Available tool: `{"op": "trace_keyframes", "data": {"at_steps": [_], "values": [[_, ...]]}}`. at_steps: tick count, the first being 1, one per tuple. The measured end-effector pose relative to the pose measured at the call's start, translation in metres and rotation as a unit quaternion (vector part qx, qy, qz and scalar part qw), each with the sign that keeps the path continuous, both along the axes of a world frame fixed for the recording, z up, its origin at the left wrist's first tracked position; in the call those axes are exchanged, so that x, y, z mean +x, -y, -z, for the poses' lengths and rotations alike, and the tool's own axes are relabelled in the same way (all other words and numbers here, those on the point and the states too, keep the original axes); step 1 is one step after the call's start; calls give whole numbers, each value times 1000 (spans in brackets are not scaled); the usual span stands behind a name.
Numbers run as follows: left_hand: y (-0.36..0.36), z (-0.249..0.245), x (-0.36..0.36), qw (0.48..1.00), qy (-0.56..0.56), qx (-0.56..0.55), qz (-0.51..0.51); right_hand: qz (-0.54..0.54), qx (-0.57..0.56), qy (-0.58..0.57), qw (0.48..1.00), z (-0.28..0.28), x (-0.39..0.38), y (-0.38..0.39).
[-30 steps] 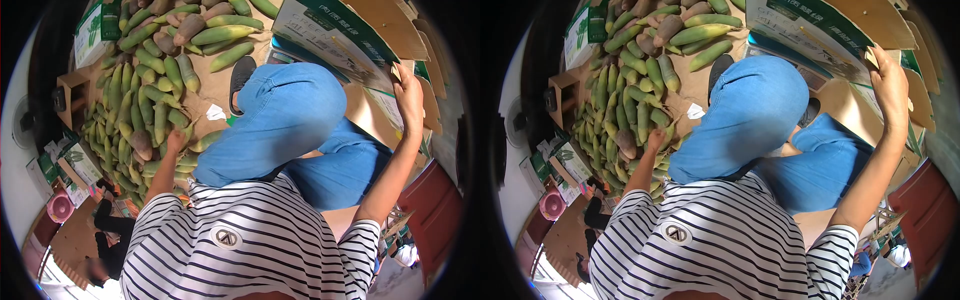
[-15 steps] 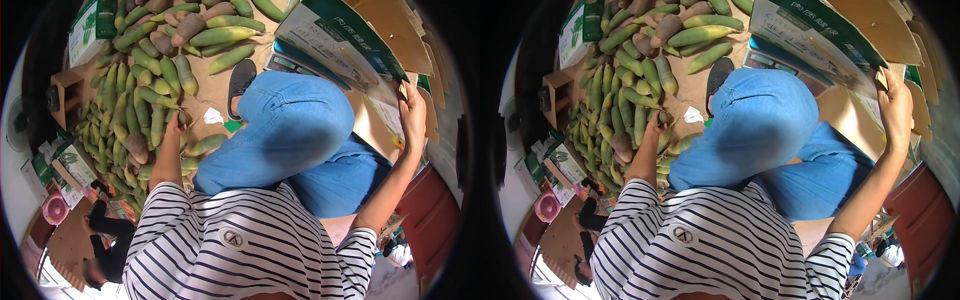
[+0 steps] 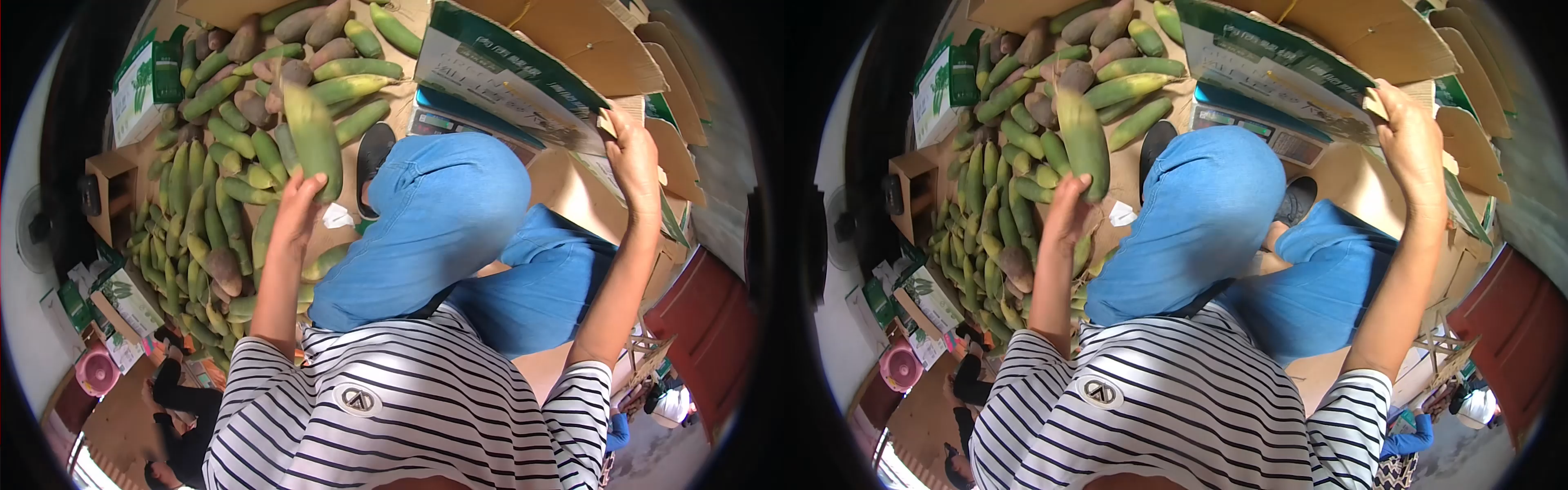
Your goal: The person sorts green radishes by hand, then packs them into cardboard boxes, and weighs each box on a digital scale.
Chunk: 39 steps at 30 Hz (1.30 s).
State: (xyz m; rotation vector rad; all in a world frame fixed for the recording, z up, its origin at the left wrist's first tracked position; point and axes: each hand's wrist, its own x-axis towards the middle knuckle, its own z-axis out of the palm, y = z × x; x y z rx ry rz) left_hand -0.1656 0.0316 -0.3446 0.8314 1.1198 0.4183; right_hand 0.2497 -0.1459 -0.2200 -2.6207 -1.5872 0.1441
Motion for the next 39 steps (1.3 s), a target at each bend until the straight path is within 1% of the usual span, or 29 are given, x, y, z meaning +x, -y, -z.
{"op": "trace_keyframes", "data": {"at_steps": [1, 3, 5, 7, 10, 11, 13, 14, 15, 16, 17, 18, 19, 21, 23, 25, 26, 28, 29, 32, 34, 36, 38, 39], "values": [[-9, -28, 24, 995, 17, 89, 38, -4, 13, 9, 1000, 0, -2, 0], [-34, -70, 61, 965, 101, 199, 140, -1, 4, 7, 1000, 0, -3, 0], [-42, -120, 108, 923, 131, 315, 176, -14, 11, -9, 1000, -2, -4, -1], [-52, -141, 145, 870, 129, 432, 197, -4, 9, -9, 1000, -3, -5, -2], [-53, -151, 180, 916, 161, 323, 175, -9, 21, 7, 1000, -1, -4, -1], [-57, -141, 177, 916, 132, 349, 143, -11, 22, 10, 1000, -1, -3, 0], [-71, -95, 150, 910, 70, 401, 82, -13, 26, 11, 1000, 1, -2, 1], [-79, -62, 127, 902, 11, 422, 87, -26, 12, -1, 1000, -5, -3, -2], [-85, -23, 95, 892, -49, 440, 92, -41, 51, 8, 998, 3, 1, 2], [-86, 14, 57, 876, -134, 449, 116, -30, 37, -5, 999, 3, 1, 1], [-91, 55, 11, 855, -208, 437, 186, -19, 23, -17, 999, -1, 0, 0], [-75, 77, -29, 811, -295, 465, 197, -6, -4, -15, 1000, -4, -2, -2], [-68, 108, -74, 718, -400, 502, 270, -7, -4, -14, 1000, -3, -2, -2], [-40, 106, -117, 679, -530, 375, 343, -9, -2, -11, 1000, -1, 1, 0], [-24, 124, -158, 646, -605, 280, 372, -13, 7, -8, 1000, 5, 6, 2], [-18, 146, -190, 659, -610, 224, 378, -13, 9, -5, 1000, 6, 7, 3], [-15, 159, -206, 665, -611, 194, 383, 24, -8, -23, 999, -3, -2, -3], [-14, 193, -237, 692, -571, 234, 374, 21, 0, -32, 999, -1, 0, -3], [-13, 202, -241, 704, -551, 254, 369, 20, 4, -36, 999, 0, 2, -2], [-14, 221, -239, 738, -543, 188, 354, 22, 6, -43, 999, 1, 3, -1], [-10, 225, -232, 689, -587, 209, 370, 21, 15, -52, 998, -1, 1, -3], [-5, 214, -212, 639, -620, 212, 403, 30, -9, -48, 998, -4, -4, -6], [-1, 179, -178, 584, -647, 197, 450, 48, -39, -54, 997, -6, -3, -8], [4, 184, -179, 571, -650, 233, 443, 34, -28, -49, 998, -6, -3, -8]]}}
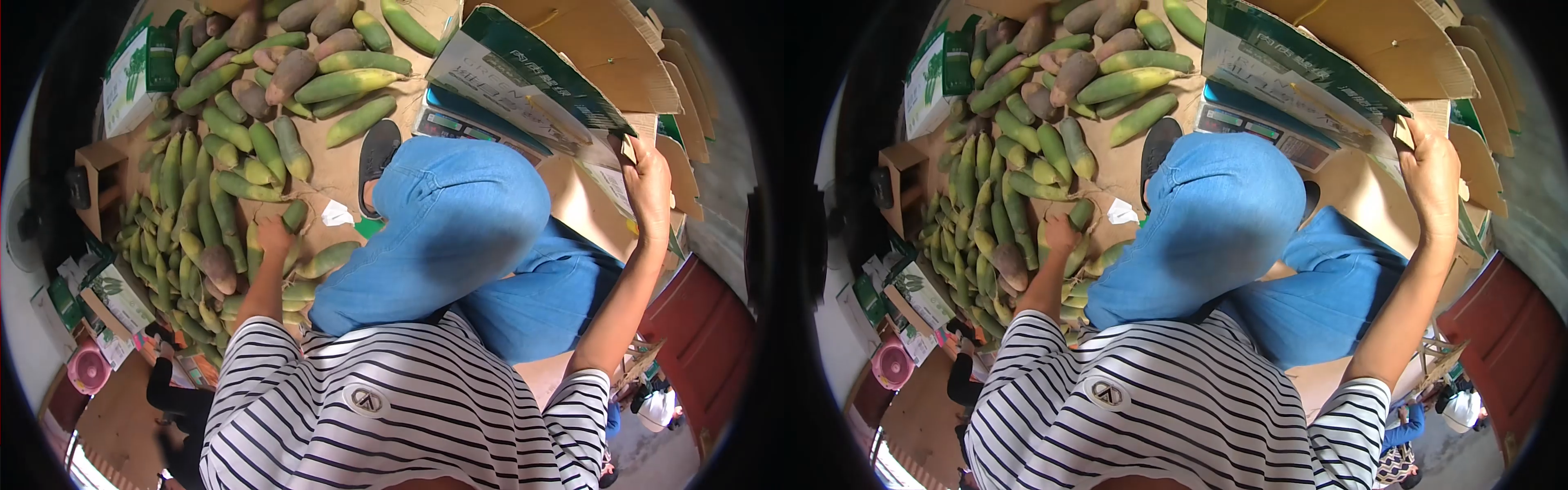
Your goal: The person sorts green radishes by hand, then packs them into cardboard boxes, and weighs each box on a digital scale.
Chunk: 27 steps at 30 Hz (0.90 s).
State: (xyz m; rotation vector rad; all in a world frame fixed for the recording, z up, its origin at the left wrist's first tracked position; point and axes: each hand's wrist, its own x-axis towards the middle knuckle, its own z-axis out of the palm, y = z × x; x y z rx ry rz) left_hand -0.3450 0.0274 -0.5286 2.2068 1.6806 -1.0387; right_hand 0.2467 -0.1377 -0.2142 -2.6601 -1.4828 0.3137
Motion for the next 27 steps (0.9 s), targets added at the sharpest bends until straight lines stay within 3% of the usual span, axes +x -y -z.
{"op": "trace_keyframes", "data": {"at_steps": [2, 5, 6, 8, 10, 12, 14, 15, 16, 17, 19, 21, 24, 26, 27], "values": [[17, 20, -5, 997, 18, 57, 54, -23, 19, 13, 999, 1, 1, 3], [31, 22, 5, 991, 118, -12, 61, -41, 41, 48, 997, 8, 5, 8], [31, 19, 8, 985, 166, -25, 44, -52, 61, 44, 996, 8, 3, 7], [25, -3, 33, 964, 262, -53, 14, -25, -2, 66, 998, -1, -4, 4], [13, -18, 65, 924, 377, -2, -58, -36, 22, 61, 997, 9, 4, 10], [-7, -35, 100, 844, 517, 38, -141, -16, 15, 51, 998, 3, -5, 5], [-23, -109, 166, 712, 673, 78, -183, -46, 67, 53, 995, 6, -4, 8], [-31, -154, 196, 688, 703, 102, -148, -52, 69, 47, 995, 5, -6, 8], [-40, -187, 219, 611, 771, 114, -140, -60, 70, 41, 995, 4, -6, 7], [-45, -226, 243, 569, 801, 157, -96, -69, 95, 41, 992, 8, -6, 8], [-39, -304, 308, 366, 913, 179, -17, -63, 92, 38, 993, 8, -6, 8], [-45, -346, 333, 363, 907, 215, -8, -61, 93, 33, 993, 8, -7, 8], [-56, -341, 383, 315, 937, 147, 36, -64, 105, 25, 992, 9, -7, 9], [-38, -336, 412, 393, 912, 61, 100, -73, 113, 24, 991, 9, -7, 10], [-31, -319, 409, 400, 916, -17, 28, -75, 113, 25, 990, 9, -7, 10]]}}
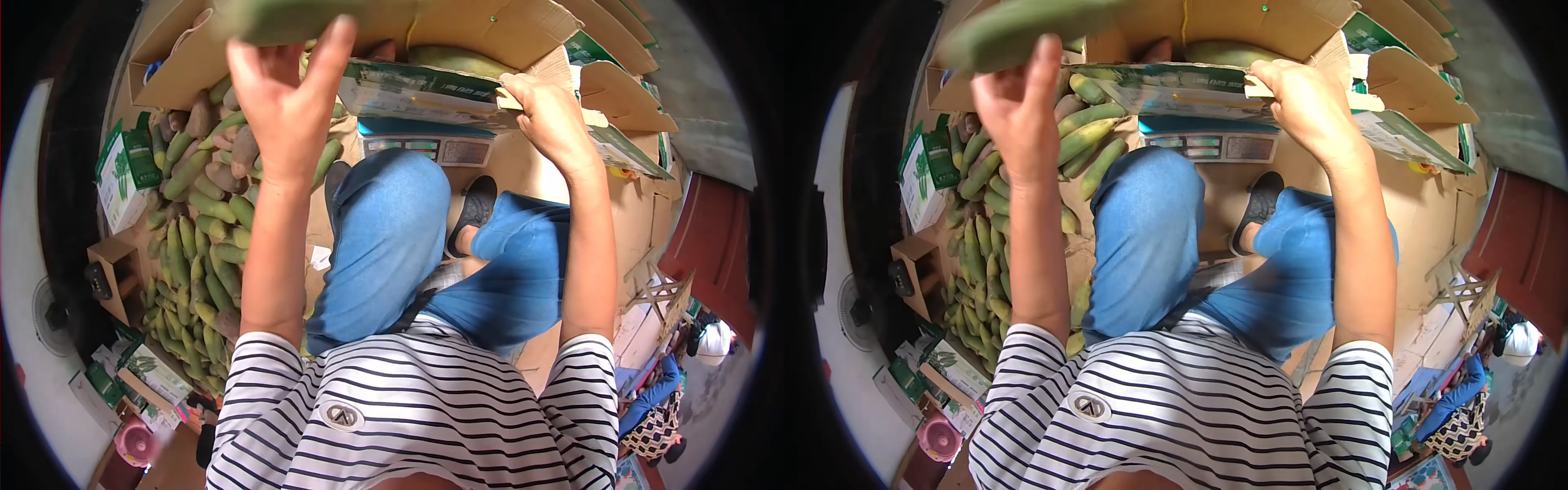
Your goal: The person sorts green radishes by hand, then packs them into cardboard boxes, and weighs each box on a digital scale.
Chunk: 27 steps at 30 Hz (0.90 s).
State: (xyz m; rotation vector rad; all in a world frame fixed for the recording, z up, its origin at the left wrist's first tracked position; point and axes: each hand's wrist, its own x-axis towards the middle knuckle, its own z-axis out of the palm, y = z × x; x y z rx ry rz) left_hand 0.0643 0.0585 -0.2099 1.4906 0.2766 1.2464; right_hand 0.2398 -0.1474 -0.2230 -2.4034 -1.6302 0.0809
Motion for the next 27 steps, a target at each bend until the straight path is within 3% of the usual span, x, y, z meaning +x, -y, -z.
{"op": "trace_keyframes", "data": {"at_steps": [1, 2, 3, 6, 8, 10, 12, 15, 19, 21, 24, 27], "values": [[2, 14, -14, 996, -78, -29, -35, 0, 0, 1, 1000, 0, -1, 0], [-2, 40, -27, 997, -68, -14, -42, 2, 0, 2, 1000, 0, -1, 1], [-2, 60, -53, 985, -155, -30, -76, 5, -3, 5, 1000, 0, 0, 3], [-2, 167, -155, 933, -316, -76, -157, -11, 10, 10, 1000, 2, -1, 4], [10, 229, -245, 812, -561, 102, -125, -9, -7, 26, 1000, 3, 1, 5], [36, 288, -341, 685, -727, 37, 33, -1, -23, 17, 1000, -3, -3, 4], [76, 339, -419, 443, -877, 0, 187, 11, -43, 25, 999, 0, 3, 7], [139, 353, -501, 410, -881, -65, 229, 25, -90, 33, 995, -2, 5, 5], [210, 389, -549, 361, -906, -142, 172, 14, -76, 28, 997, 7, 21, 9], [230, 418, -564, 387, -909, -69, 137, 45, -124, -1, 991, 3, 23, 5], [221, 388, -546, 529, -804, 260, 80, 51, -107, -1, 993, 2, 22, 4], [254, 477, -587, 488, -835, 229, 111, 42, -68, 3, 997, 3, 19, 5]]}}
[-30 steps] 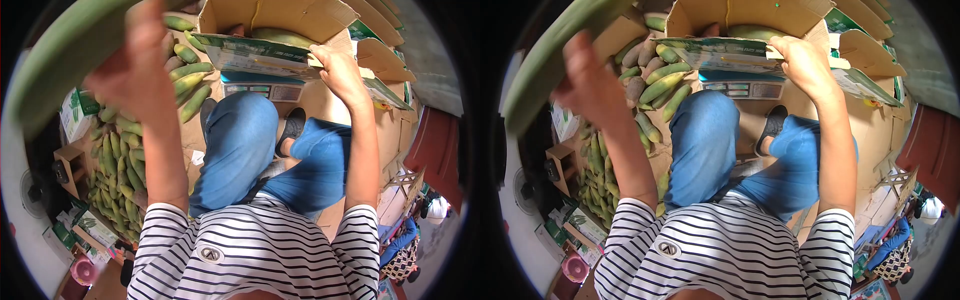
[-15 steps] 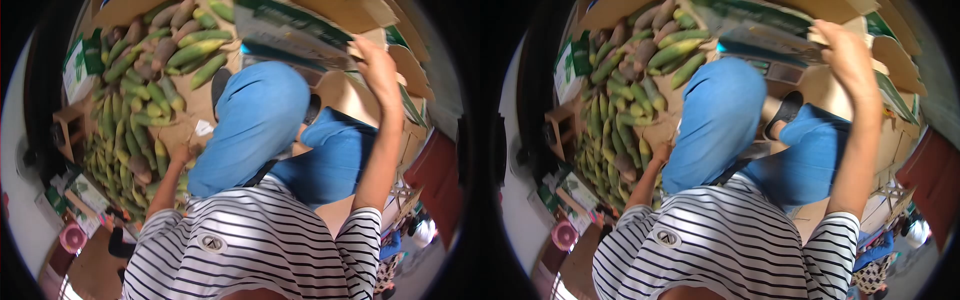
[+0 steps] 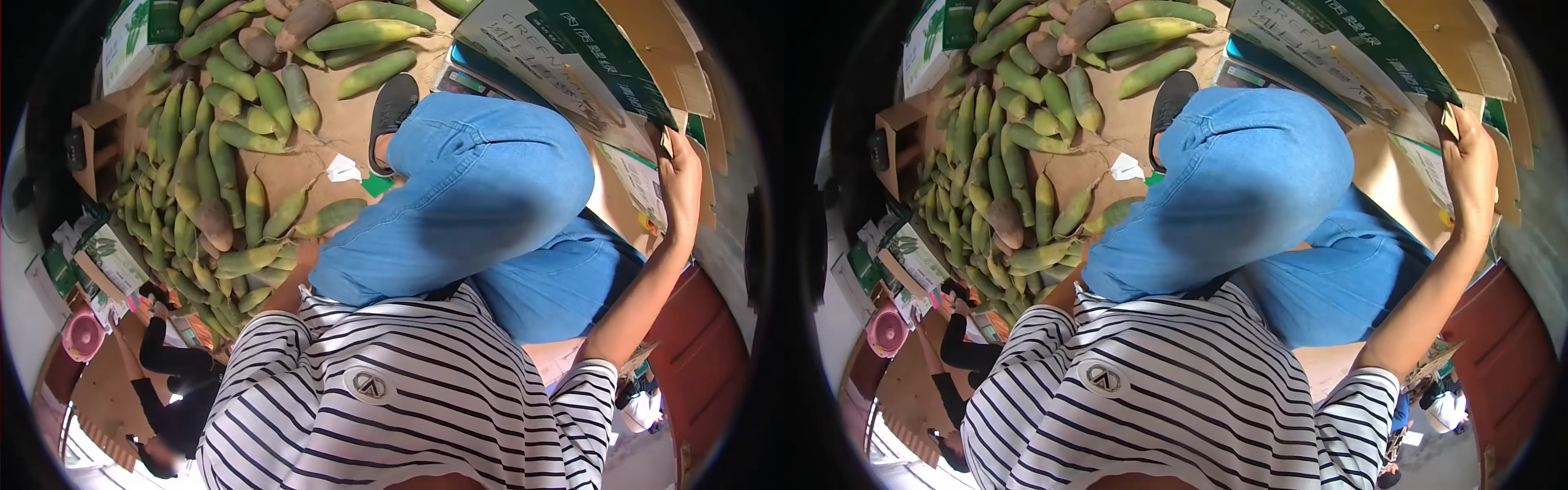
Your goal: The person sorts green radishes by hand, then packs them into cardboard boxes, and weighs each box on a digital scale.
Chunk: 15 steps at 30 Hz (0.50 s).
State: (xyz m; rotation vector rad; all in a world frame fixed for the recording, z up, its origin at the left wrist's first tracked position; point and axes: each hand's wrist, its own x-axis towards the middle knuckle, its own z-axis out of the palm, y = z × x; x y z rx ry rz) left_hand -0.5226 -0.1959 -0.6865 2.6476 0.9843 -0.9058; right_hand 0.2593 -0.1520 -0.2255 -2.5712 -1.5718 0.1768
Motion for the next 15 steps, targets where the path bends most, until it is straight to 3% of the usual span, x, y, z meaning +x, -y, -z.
{"op": "trace_keyframes", "data": {"at_steps": [3, 5, 11, 13, 14, 15], "values": [[-59, -113, 113, 983, 78, 72, -149, 32, -28, 2, 999, -5, -8, -5], [-84, -135, 142, 985, 47, 37, -163, 34, -44, -18, 998, -6, -12, -8], [-110, -96, 163, 972, -56, -148, -173, -3, -26, 48, 998, -8, -15, -2], [-113, -101, 161, 961, 21, -163, -224, 14, -42, 54, 998, -11, -22, -7], [-119, -105, 167, 954, 46, -169, -244, 76, -109, 27, 991, -16, -25, -13], [-124, -112, 170, 946, 69, -176, -264, 33, -68, 37, 996, -9, -18, -10]]}}
